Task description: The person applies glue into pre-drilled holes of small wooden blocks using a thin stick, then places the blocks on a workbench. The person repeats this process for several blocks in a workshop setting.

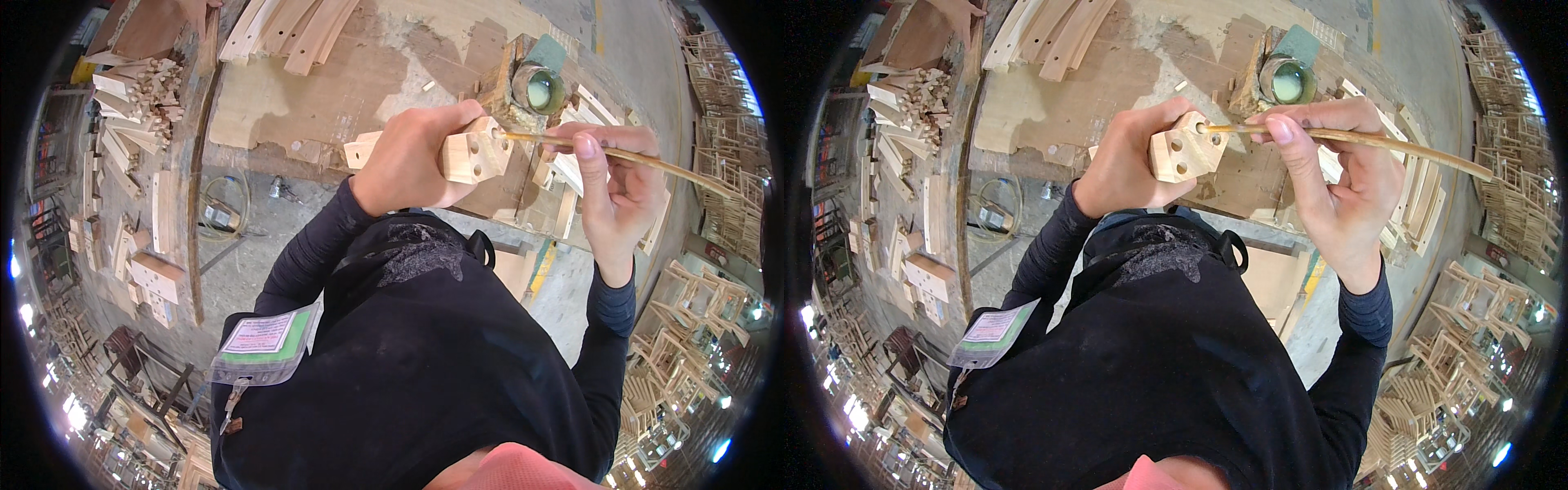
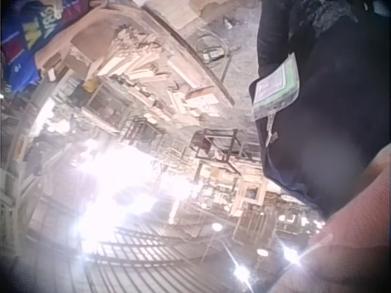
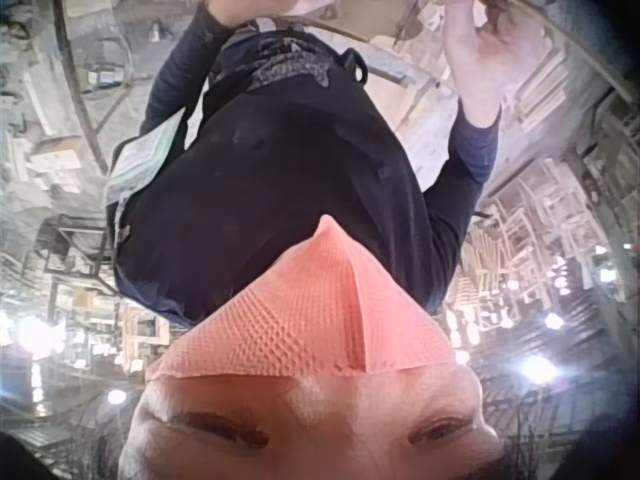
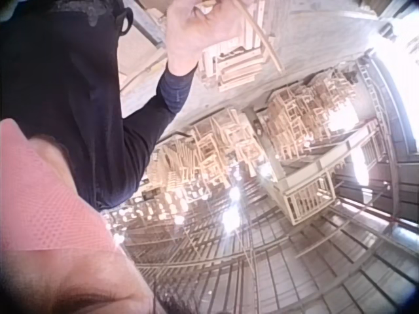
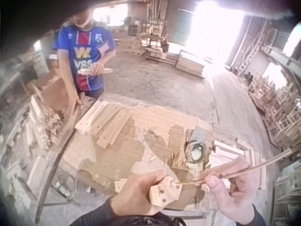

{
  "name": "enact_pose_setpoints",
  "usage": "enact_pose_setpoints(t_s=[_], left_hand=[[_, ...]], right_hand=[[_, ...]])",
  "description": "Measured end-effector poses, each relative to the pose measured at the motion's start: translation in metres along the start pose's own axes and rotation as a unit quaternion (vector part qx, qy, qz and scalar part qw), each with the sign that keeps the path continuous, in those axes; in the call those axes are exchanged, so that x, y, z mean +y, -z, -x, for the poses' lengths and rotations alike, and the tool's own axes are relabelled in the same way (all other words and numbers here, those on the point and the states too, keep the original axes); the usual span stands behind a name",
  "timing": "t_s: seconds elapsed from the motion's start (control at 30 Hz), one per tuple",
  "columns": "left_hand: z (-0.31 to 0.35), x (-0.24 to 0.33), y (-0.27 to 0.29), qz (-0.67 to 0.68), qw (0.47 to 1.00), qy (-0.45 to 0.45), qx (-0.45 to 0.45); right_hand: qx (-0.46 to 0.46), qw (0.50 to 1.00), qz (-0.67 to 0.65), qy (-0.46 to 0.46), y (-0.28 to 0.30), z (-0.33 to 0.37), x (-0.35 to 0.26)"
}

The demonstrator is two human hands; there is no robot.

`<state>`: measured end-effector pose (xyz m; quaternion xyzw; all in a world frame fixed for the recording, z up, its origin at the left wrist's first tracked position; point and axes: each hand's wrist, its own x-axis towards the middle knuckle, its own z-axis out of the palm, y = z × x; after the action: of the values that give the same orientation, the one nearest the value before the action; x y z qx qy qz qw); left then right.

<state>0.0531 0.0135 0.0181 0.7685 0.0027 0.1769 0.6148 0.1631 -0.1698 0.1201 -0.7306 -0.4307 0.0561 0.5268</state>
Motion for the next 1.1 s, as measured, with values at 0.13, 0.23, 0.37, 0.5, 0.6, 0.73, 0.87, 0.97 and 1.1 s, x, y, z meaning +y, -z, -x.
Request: enact_pose_setpoints(t_s=[0.13,0.23,0.37,0.5,0.6,0.73,0.87,0.97,1.1], left_hand=[[0.001,0.0,0.0,-0.009,1.0,-0.01,0.004],[0.002,0.0,0.0,-0.017,1.0,-0.012,-0.005],[0.002,0.001,0.002,-0.02,1.0,-0.008,-0.004],[0.001,0.0,0.001,-0.022,0.999,-0.022,0.008],[0.0,0.002,0.001,-0.013,1.0,-0.024,0.002],[0.0,0.0,0.002,-0.028,0.999,-0.026,0.003],[0.0,-0.001,0.003,-0.026,1.0,-0.014,0.007],[-0.002,0.0,0.004,-0.037,0.999,-0.017,0.004],[-0.004,-0.001,0.004,-0.051,0.999,-0.02,-0.002]], right_hand=[[-0.007,1.0,0.014,0.001,0.001,0.001,-0.003],[0.001,1.0,-0.016,-0.005,-0.001,-0.001,-0.006],[0.009,1.0,0.008,0.008,0.001,-0.001,-0.008],[0.005,1.0,0.004,0.005,0.001,0.001,-0.013],[0.017,1.0,0.002,-0.02,0.001,-0.001,-0.018],[0.019,1.0,0.0,-0.022,0.006,0.001,-0.02],[0.035,0.997,-0.056,-0.034,0.002,0.005,-0.03],[0.007,1.0,-0.028,0.008,-0.003,0.009,-0.023],[-0.003,1.0,-0.004,0.01,-0.007,0.013,-0.017]])
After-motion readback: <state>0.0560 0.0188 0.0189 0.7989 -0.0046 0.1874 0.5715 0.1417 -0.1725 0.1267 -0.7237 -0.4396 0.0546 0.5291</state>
